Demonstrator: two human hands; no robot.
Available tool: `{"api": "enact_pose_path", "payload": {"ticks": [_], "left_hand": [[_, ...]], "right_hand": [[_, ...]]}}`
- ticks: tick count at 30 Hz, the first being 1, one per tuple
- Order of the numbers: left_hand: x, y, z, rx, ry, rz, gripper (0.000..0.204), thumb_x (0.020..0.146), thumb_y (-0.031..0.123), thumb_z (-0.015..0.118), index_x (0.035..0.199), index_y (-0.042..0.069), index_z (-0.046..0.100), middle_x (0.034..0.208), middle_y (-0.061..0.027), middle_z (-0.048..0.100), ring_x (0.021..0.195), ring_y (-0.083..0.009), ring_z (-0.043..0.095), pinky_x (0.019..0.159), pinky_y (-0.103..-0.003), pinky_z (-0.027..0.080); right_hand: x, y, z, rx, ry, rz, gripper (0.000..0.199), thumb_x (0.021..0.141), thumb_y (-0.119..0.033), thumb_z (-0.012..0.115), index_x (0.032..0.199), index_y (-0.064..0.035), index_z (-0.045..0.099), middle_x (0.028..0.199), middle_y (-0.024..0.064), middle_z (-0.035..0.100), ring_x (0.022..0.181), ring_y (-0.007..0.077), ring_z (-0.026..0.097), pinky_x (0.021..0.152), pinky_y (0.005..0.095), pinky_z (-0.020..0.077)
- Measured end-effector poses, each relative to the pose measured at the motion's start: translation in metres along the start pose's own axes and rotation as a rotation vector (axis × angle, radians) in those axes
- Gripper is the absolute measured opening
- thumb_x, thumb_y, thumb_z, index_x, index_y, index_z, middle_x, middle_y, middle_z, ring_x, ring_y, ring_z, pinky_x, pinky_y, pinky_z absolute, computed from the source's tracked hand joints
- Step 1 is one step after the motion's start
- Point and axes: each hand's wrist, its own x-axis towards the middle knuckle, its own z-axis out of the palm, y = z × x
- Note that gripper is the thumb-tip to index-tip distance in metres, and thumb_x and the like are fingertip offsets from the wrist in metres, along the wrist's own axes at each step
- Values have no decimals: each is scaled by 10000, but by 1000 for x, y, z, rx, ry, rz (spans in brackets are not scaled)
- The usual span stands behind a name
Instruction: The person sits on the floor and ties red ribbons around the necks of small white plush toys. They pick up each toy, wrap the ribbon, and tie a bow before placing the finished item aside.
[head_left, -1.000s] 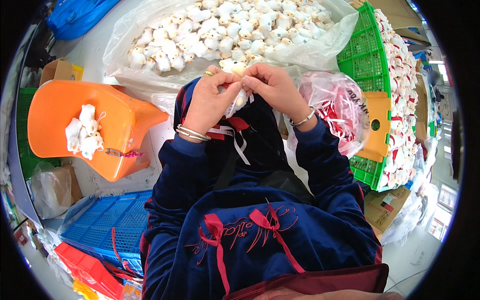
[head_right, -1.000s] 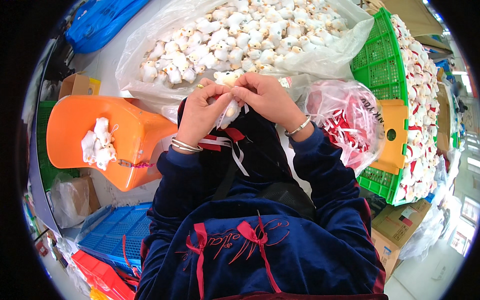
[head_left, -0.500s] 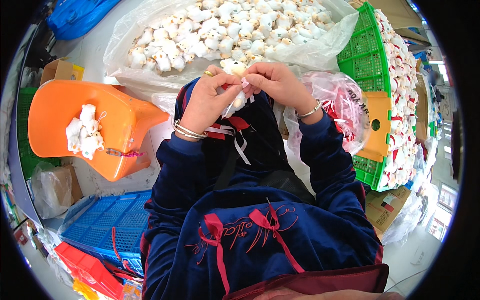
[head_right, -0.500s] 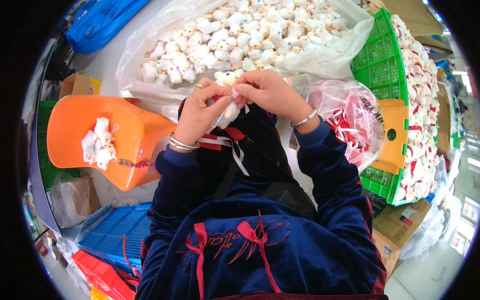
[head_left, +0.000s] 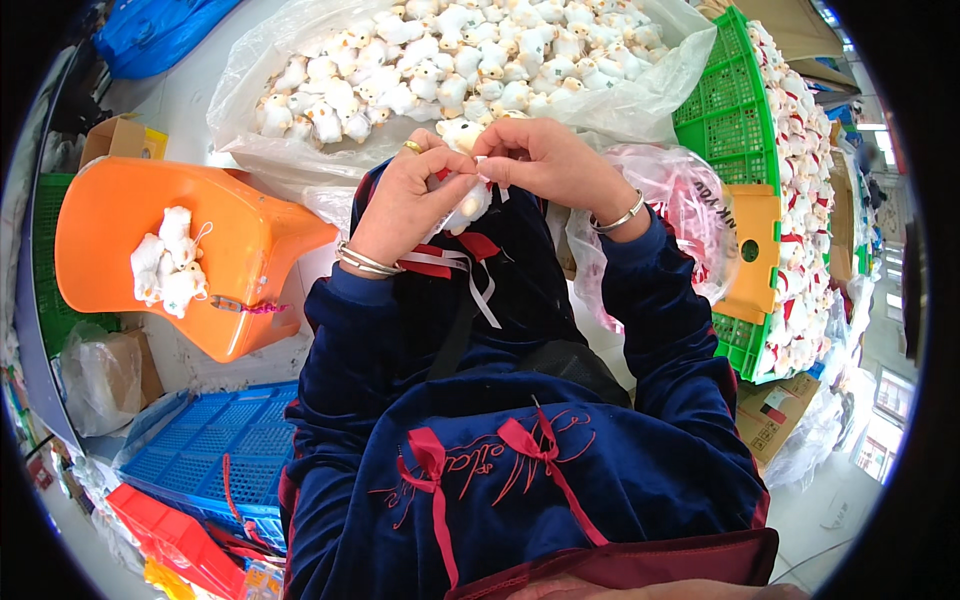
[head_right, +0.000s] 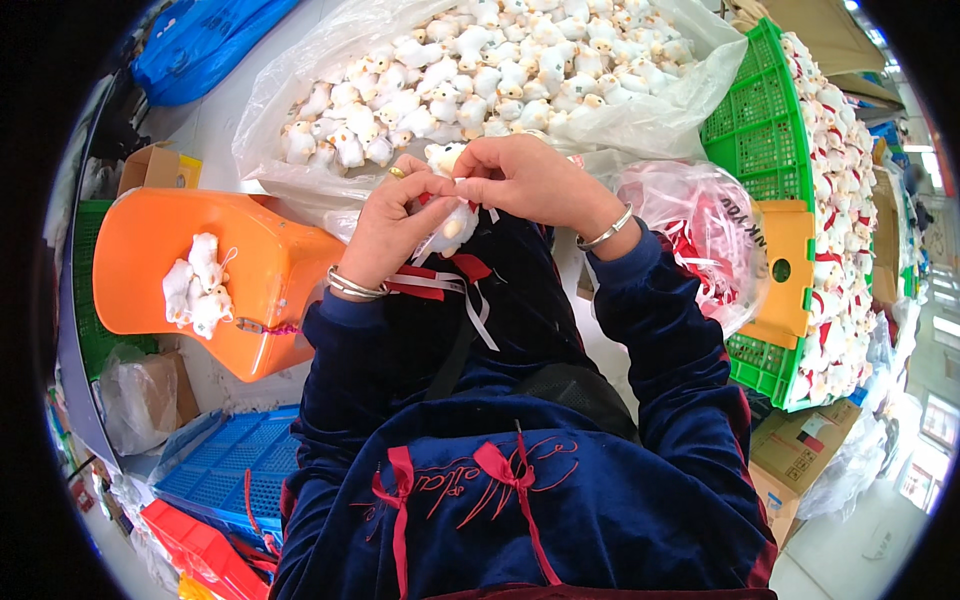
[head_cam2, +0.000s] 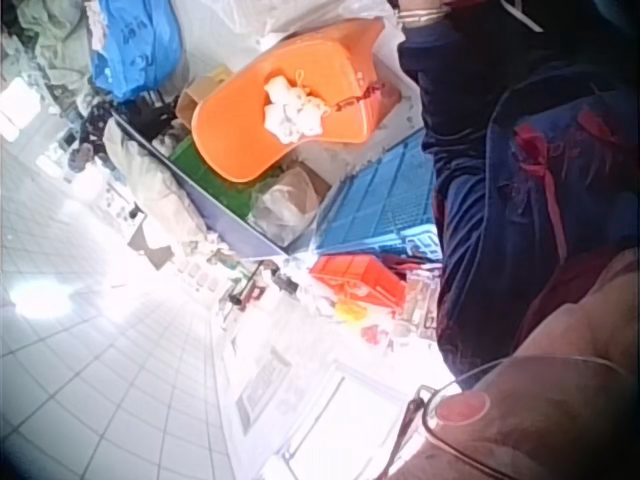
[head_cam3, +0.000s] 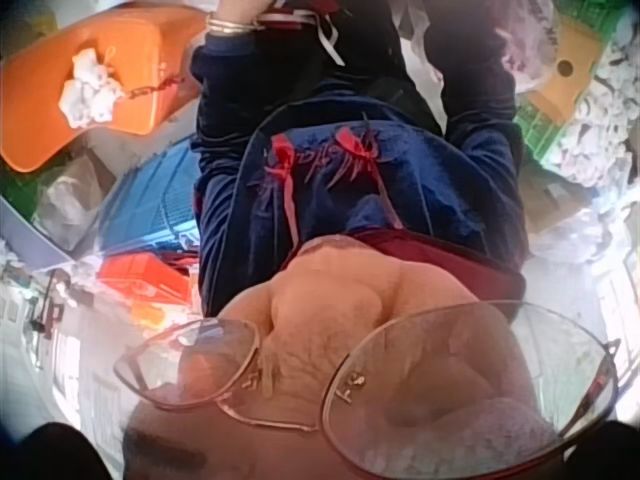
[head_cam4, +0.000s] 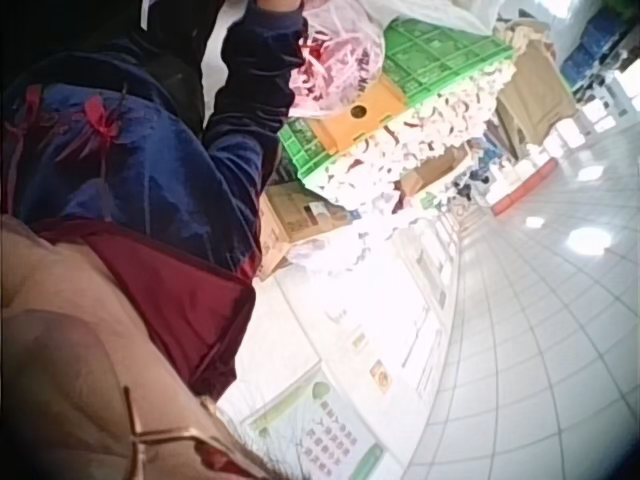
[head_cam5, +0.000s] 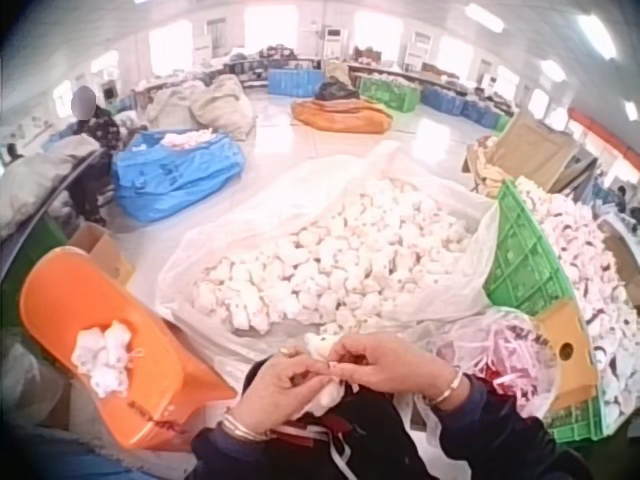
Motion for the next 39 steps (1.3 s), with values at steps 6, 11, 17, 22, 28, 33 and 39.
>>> {"api": "enact_pose_path", "payload": {"ticks": [6,11,17,22,28,33,39], "left_hand": [[-1,-1,1,-3,15,-1,113,895,130,750,955,36,732,945,-41,519,739,-125,527,652,-259,442],[0,0,1,-5,0,22,100,898,119,739,955,38,728,938,-34,508,726,-118,503,646,-259,429],[-1,-1,-4,12,-25,18,110,896,122,732,977,47,734,937,-32,503,733,-116,496,657,-255,425],[-1,-3,-2,8,-21,47,105,892,121,736,957,39,735,936,-34,501,715,-118,490,642,-255,421],[0,4,3,29,18,-64,120,883,110,734,944,7,742,926,-60,541,693,-142,539,631,-272,461],[2,3,1,38,52,-99,166,882,125,718,944,-29,731,923,-93,577,780,-199,600,703,-307,497],[3,-2,-1,-7,46,-108,206,898,157,695,973,-33,724,928,-120,593,859,-241,613,789,-330,500]], "right_hand": [[0,-1,-2,-59,-14,55,145,975,-150,673,981,-5,670,807,-23,628,748,65,560,682,234,463],[4,8,-2,-117,101,12,144,967,-140,657,928,-2,676,751,-12,608,702,76,547,644,251,457],[6,-10,-1,-405,128,-124,127,926,-124,660,919,2,675,705,104,611,635,178,561,617,305,459],[4,-23,6,-504,157,-95,143,918,-156,643,883,-19,663,701,138,629,639,283,603,600,374,476],[0,-34,32,-744,266,-74,170,961,-192,566,891,-42,606,751,187,658,734,411,662,624,485,507],[2,-16,42,-640,334,-160,148,979,-187,581,937,-48,610,815,175,666,772,382,660,651,453,511],[1,15,24,-167,239,-308,77,939,-119,675,947,-44,687,864,106,678,754,267,633,688,341,502]]}}
